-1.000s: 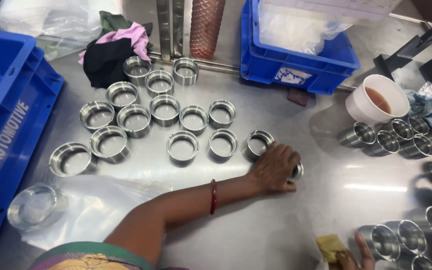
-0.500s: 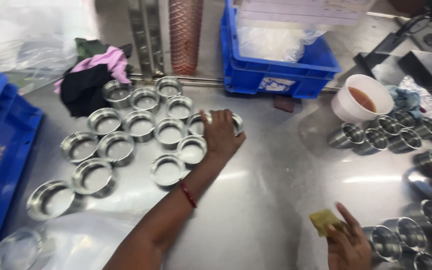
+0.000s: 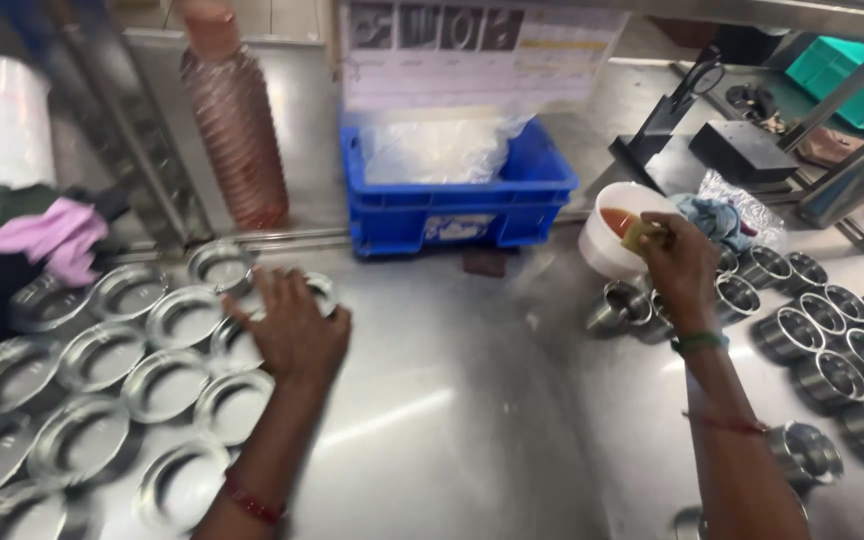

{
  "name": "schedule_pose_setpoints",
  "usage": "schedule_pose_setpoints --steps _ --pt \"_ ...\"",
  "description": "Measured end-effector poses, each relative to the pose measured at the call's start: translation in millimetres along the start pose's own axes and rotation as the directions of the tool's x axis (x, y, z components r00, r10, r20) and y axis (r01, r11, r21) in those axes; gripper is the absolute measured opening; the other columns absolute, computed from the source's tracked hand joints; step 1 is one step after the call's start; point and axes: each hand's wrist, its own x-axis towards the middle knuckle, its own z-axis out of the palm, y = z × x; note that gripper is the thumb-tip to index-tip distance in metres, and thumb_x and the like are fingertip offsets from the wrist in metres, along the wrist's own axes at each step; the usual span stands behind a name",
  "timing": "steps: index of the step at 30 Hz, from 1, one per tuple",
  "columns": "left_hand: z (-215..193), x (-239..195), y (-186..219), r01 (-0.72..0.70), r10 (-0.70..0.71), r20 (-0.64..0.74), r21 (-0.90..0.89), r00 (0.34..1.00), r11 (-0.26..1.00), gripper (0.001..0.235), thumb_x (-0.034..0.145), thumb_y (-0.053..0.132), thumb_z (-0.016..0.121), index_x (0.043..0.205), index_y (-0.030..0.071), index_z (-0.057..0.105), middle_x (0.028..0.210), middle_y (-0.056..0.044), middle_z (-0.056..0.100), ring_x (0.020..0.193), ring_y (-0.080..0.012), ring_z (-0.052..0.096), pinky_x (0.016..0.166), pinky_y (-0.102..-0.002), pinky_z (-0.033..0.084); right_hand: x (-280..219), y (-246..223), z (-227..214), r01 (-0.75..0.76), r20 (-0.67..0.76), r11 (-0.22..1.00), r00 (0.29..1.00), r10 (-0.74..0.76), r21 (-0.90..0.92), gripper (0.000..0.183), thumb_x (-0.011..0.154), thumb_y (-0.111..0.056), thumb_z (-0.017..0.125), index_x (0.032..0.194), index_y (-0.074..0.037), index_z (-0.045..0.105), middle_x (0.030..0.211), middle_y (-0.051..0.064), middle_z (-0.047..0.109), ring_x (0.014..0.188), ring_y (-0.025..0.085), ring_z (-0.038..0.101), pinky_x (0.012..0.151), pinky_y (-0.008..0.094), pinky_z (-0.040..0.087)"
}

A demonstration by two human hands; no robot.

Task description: Cleaning metal rings with a sponge and placing them into plastic bags for packaging.

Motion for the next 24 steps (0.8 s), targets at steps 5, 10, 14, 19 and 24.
schedule_pose_setpoints --steps 5,10,14,19,24 --pt "0.3 19.6 -21.2 0.021 -0.021 -0.015 -0.009 1.0 1.0 0.086 0.082 0.055 0.062 0.151 0.007 0.045 0.164 -0.013 0.034 0.156 -0.0355 0.014 0.113 -0.074 0.002 64.9 50.3 39.0 -0.124 0.033 0.992 0.992 0.125 -0.028 0.045 0.081 -0.006 0.076 0.126 -0.007 0.071 0.103 0.021 0.075 0.093 0.03 0.074 0.084 0.038 0.058" --pt "7.4 30.9 -24.6 0.064 -0.064 0.0 -0.088 0.998 0.994 0.087 0.076 0.05 0.066 0.15 0.01 0.045 0.166 -0.019 0.025 0.155 -0.0427 0.007 0.113 -0.075 0.002 78.8 89.5 65.7 -0.092 0.188 0.963 0.972 0.142 -0.255 0.048 0.07 -0.006 0.083 0.117 -0.012 0.078 0.097 0.017 0.078 0.089 0.031 0.075 0.082 0.04 0.059" --pt "11.4 29.2 -26.8 0.059 -0.06 -0.008 -0.135 0.998 0.989 0.092 0.073 0.05 0.068 0.153 0.012 0.043 0.164 -0.02 0.027 0.155 -0.0438 0.008 0.112 -0.076 0.004 79.9 95.6 50.6 -0.119 0.102 0.972 0.985 0.142 -0.204 0.046 0.075 -0.006 0.081 0.12 -0.012 0.076 0.097 0.015 0.077 0.086 0.028 0.076 0.082 0.037 0.06" --pt "18.0 27.6 -28.4 0.01 -0.021 -0.055 -0.194 0.998 0.981 0.101 0.066 0.054 0.073 0.153 0.011 0.043 0.162 -0.02 0.03 0.154 -0.0432 0.01 0.114 -0.072 0.006 60.4 106.8 39.0 -0.261 -0.191 0.961 0.943 0.273 0.085 0.058 0.076 0.0 0.074 0.132 -0.005 0.061 0.101 0.017 0.071 0.09 0.029 0.072 0.079 0.042 0.06" --pt "16.1 8.3 -19.5 -0.189 0.134 -0.229 -0.236 0.964 0.953 0.086 0.076 0.047 0.071 0.15 0.008 0.048 0.157 -0.023 0.039 0.154 -0.0439 0.022 0.123 -0.066 0.013 27.9 82.0 7.1 0.021 0.024 -0.052 0.679 0.733 0.998 0.042 0.08 0.013 0.052 0.114 -0.011 0.061 0.111 0.014 0.066 0.102 0.03 0.07 0.089 0.041 0.064"
